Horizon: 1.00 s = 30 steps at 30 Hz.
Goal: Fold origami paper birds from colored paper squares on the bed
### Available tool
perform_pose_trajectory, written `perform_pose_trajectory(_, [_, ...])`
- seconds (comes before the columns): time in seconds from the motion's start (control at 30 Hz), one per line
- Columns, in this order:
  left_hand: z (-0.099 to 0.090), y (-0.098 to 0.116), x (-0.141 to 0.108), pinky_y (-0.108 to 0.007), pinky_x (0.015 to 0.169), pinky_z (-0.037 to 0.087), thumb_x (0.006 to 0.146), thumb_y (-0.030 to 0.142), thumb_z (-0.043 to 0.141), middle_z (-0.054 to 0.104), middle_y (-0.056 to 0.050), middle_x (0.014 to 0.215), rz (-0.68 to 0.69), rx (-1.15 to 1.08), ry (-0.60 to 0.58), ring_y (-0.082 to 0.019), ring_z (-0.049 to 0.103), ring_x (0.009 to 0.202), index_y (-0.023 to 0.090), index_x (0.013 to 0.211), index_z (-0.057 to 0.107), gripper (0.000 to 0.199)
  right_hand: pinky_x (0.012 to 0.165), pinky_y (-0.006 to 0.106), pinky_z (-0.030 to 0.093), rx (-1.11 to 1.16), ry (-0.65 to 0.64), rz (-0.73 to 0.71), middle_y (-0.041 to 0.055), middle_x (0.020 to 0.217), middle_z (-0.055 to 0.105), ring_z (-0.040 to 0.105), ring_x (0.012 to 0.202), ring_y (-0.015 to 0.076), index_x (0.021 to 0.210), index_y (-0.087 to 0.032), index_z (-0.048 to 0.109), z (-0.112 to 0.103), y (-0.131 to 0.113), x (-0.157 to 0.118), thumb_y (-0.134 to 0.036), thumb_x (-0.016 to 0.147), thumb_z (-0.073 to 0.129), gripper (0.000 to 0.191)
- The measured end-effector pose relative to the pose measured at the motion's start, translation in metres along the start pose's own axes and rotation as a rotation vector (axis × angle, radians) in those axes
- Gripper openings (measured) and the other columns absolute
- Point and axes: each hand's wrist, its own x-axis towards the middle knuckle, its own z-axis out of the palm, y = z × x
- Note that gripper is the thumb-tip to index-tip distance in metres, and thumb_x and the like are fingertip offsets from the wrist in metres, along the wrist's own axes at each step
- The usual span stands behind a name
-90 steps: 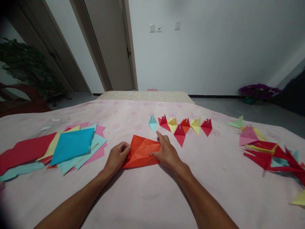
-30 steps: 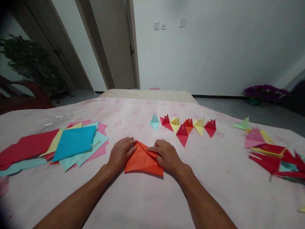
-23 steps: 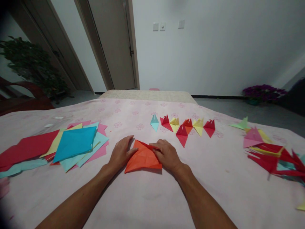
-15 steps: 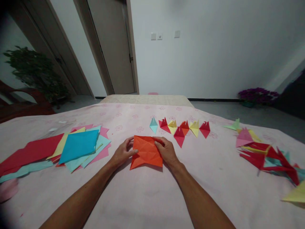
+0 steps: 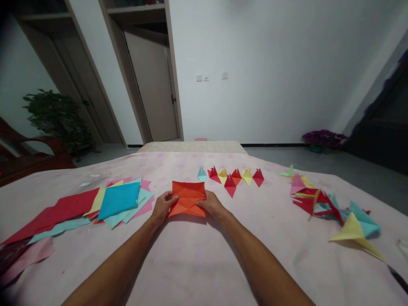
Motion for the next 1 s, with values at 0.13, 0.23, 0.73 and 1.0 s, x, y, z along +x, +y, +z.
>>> perform_pose_trajectory(0.13, [-0.012, 0.023, -0.003, -0.038, 0.083, 0.052, 0.069, 0.037, 0.077, 0.062, -0.013, 0.124, 0.186, 0.369, 0.207, -0.022, 0.062, 0.096, 0.017, 0.134, 0.052, 0.072, 0.066, 0.028, 0.053, -0.067, -0.048, 0.003, 0.0049, 0.089, 0.074, 0.067, 0.074, 0.0188, 0.099, -0.013, 0.066, 0.003, -0.014, -0.012, -0.019, 0.061, 0.067, 0.039])
perform_pose_trajectory(0.23, [-0.023, 0.049, -0.002, -0.039, 0.090, 0.048, 0.070, 0.032, 0.077, 0.065, -0.007, 0.118, 0.374, 0.687, 0.129, -0.023, 0.061, 0.099, 0.024, 0.121, 0.064, 0.053, 0.062, 0.026, 0.051, -0.131, -0.106, -0.008, 0.0021, 0.083, 0.073, 0.066, 0.070, 0.0175, 0.096, -0.014, 0.069, 0.004, -0.025, -0.021, -0.018, 0.061, 0.065, 0.035])
perform_pose_trajectory(0.73, [-0.025, 0.045, -0.067, -0.042, 0.094, 0.049, 0.094, 0.025, 0.051, 0.073, -0.007, 0.095, 0.751, 0.777, 0.045, -0.023, 0.063, 0.106, 0.024, 0.094, 0.069, 0.018, 0.083, 0.036, 0.038, -1.134, 0.212, -0.772, 0.0063, 0.089, 0.067, 0.053, 0.088, 0.0208, 0.097, -0.028, 0.074, -0.014, -0.014, -0.065, -0.017, 0.091, 0.054, 0.024])
perform_pose_trajectory(1.0, [-0.025, 0.015, -0.089, -0.047, 0.107, 0.043, 0.091, 0.017, 0.053, 0.063, -0.007, 0.133, 0.777, 1.025, -0.409, -0.024, 0.050, 0.132, 0.028, 0.133, 0.057, 0.043, 0.083, 0.037, 0.042, -1.325, -0.058, -0.814, 0.0086, 0.105, 0.069, 0.058, 0.095, 0.0214, 0.113, -0.024, 0.067, -0.014, 0.025, -0.092, -0.017, 0.090, 0.054, 0.027])
